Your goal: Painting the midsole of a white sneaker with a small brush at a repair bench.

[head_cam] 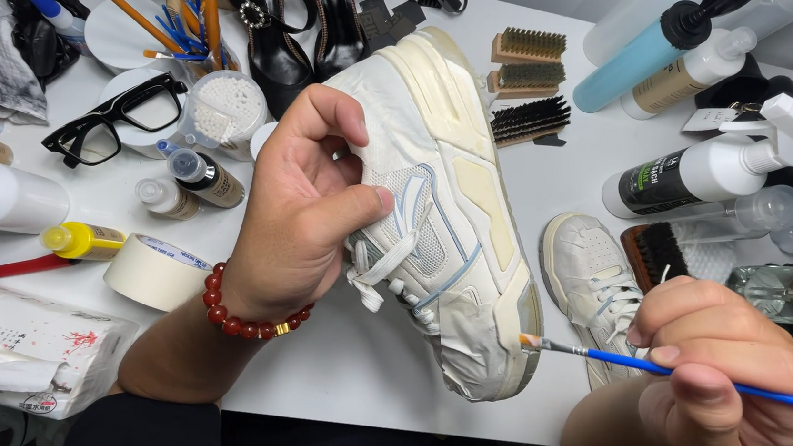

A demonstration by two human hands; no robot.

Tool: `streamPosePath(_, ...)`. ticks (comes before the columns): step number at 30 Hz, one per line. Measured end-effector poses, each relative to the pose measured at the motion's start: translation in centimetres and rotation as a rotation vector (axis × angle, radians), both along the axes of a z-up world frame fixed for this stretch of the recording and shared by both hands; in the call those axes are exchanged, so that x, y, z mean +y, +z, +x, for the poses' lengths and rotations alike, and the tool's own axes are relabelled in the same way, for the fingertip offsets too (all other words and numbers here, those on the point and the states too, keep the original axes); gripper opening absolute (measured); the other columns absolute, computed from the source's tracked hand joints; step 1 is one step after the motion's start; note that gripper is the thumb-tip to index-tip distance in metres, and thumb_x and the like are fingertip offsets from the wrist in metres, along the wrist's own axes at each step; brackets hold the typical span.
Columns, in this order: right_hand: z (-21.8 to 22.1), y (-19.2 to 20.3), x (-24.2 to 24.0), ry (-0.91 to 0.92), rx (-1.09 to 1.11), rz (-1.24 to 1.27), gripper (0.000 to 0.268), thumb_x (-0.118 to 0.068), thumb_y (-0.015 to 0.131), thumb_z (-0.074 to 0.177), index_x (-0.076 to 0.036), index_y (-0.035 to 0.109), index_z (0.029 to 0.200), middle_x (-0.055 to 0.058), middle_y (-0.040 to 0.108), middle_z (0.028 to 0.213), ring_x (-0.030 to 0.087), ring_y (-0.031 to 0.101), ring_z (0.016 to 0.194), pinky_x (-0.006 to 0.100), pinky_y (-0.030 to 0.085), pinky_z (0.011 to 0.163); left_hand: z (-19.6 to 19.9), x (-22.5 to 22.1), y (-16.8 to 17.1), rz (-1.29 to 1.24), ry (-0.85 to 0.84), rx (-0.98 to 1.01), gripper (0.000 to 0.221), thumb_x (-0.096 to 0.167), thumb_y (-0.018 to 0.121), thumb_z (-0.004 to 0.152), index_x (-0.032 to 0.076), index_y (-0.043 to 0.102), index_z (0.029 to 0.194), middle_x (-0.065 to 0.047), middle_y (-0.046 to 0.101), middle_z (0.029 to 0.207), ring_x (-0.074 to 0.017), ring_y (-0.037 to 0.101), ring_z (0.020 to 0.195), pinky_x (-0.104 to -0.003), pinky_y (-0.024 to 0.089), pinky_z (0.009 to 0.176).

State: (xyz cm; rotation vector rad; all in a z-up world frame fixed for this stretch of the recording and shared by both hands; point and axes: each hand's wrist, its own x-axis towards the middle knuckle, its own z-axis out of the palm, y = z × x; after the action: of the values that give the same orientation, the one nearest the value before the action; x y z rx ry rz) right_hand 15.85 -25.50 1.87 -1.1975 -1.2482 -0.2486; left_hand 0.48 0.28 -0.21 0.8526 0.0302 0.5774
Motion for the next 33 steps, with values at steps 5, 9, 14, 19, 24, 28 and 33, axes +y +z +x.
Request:
streamPosePath(5, 0.1, 0.3, 0.4, 0.039, -0.031, -0.028, 0.026, -0.010, 0.063, 0.095, 0.007, 0.055, 0.076, 0.011, 0.056, 0.059, 0.019, 0.053, 0.047, 0.032, 0.045, 0.044, 0.1, 0.1, 0.2, -0.008, -0.016, 0.025, 0.040, -0.018, 0.056, 0.087, 0.004, 0.043, 0.117, -0.013, 0.052, 0.118, -0.0172, 0.058, 0.111, -0.035, 0.055, 0.102)
streamPosePath(9, -0.1, 0.4, 0.6, 0.040, 0.000, -0.051, 0.024, -0.008, 0.064, 0.099, 0.009, 0.057, 0.083, 0.014, 0.056, 0.066, 0.019, 0.053, 0.048, 0.030, 0.044, 0.043, 0.3, 0.0, 0.3, -0.017, -0.044, 0.041, 0.040, -0.018, 0.054, 0.086, 0.004, 0.042, 0.117, -0.013, 0.051, 0.118, -0.0182, 0.058, 0.111, -0.036, 0.057, 0.100)
streamPosePath(14, 0.1, -0.5, -0.2, -0.046, 0.052, 0.000, 0.027, -0.012, 0.066, 0.097, 0.010, 0.059, 0.084, 0.015, 0.058, 0.065, 0.019, 0.052, 0.049, 0.029, 0.043, 0.043, 0.3, 0.0, 0.4, -0.029, -0.049, 0.052, 0.040, -0.018, 0.054, 0.086, 0.004, 0.042, 0.116, -0.012, 0.051, 0.118, -0.0193, 0.059, 0.113, -0.038, 0.057, 0.100)
streamPosePath(19, -0.3, 0.7, 1.0, -0.024, -0.004, -0.056, 0.027, -0.011, 0.066, 0.096, 0.007, 0.058, 0.078, 0.011, 0.056, 0.061, 0.018, 0.052, 0.048, 0.029, 0.042, 0.041, 0.3, 0.1, 0.2, -0.019, -0.039, 0.058, 0.040, -0.017, 0.055, 0.085, 0.004, 0.042, 0.116, -0.012, 0.050, 0.118, -0.0187, 0.058, 0.112, -0.037, 0.056, 0.101)
streamPosePath(24, 0.1, -0.6, 0.0, -0.089, 0.107, 0.004, 0.025, -0.012, 0.067, 0.099, 0.009, 0.061, 0.088, 0.013, 0.061, 0.068, 0.017, 0.050, 0.050, 0.029, 0.045, 0.044, 0.3, 0.0, 0.3, 0.005, -0.029, 0.064, 0.040, -0.017, 0.056, 0.085, 0.005, 0.043, 0.115, -0.012, 0.050, 0.117, -0.0181, 0.057, 0.111, -0.037, 0.055, 0.101)
streamPosePath(28, -0.3, -0.8, 0.4, -0.065, 0.106, 0.001, 0.024, -0.013, 0.068, 0.097, 0.008, 0.061, 0.086, 0.014, 0.062, 0.069, 0.016, 0.054, 0.048, 0.029, 0.045, 0.045, 0.1, 0.0, 0.4, 0.007, -0.030, 0.062, 0.040, -0.017, 0.056, 0.084, 0.005, 0.043, 0.115, -0.012, 0.051, 0.118, -0.0184, 0.057, 0.112, -0.037, 0.055, 0.101)
streamPosePath(33, -0.2, -0.7, 0.2, -0.126, 0.163, 0.015, 0.019, -0.007, 0.069, 0.105, 0.008, 0.063, 0.094, 0.017, 0.062, 0.073, 0.021, 0.057, 0.055, 0.029, 0.046, 0.052, 0.2, 0.0, 0.2, -0.012, -0.050, 0.021, 0.041, -0.017, 0.055, 0.084, 0.005, 0.042, 0.116, -0.013, 0.053, 0.118, -0.0204, 0.059, 0.114, -0.039, 0.056, 0.103)
